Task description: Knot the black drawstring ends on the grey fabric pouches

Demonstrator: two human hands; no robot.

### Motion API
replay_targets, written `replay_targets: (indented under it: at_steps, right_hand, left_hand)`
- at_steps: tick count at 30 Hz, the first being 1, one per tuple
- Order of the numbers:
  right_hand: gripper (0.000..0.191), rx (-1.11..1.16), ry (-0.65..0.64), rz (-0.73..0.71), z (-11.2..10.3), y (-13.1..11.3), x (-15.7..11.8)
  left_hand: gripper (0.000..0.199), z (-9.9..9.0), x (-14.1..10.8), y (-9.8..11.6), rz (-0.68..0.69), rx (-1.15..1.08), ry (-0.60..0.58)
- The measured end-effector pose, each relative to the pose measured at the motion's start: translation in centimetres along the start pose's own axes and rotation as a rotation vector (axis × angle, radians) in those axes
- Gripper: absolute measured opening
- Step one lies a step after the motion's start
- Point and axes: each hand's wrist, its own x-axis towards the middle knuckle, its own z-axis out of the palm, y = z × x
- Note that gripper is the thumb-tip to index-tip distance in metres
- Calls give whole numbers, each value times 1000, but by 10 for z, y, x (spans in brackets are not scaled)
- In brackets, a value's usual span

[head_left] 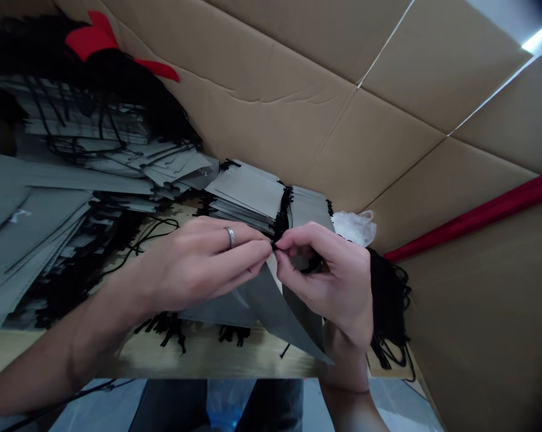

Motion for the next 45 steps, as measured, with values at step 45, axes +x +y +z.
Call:
replay_targets:
  at_steps: [45]
  right_hand:
    - [19, 568, 312, 275, 25, -21, 9]
  left_hand:
    - [24, 18, 18, 10, -463, -669, 387]
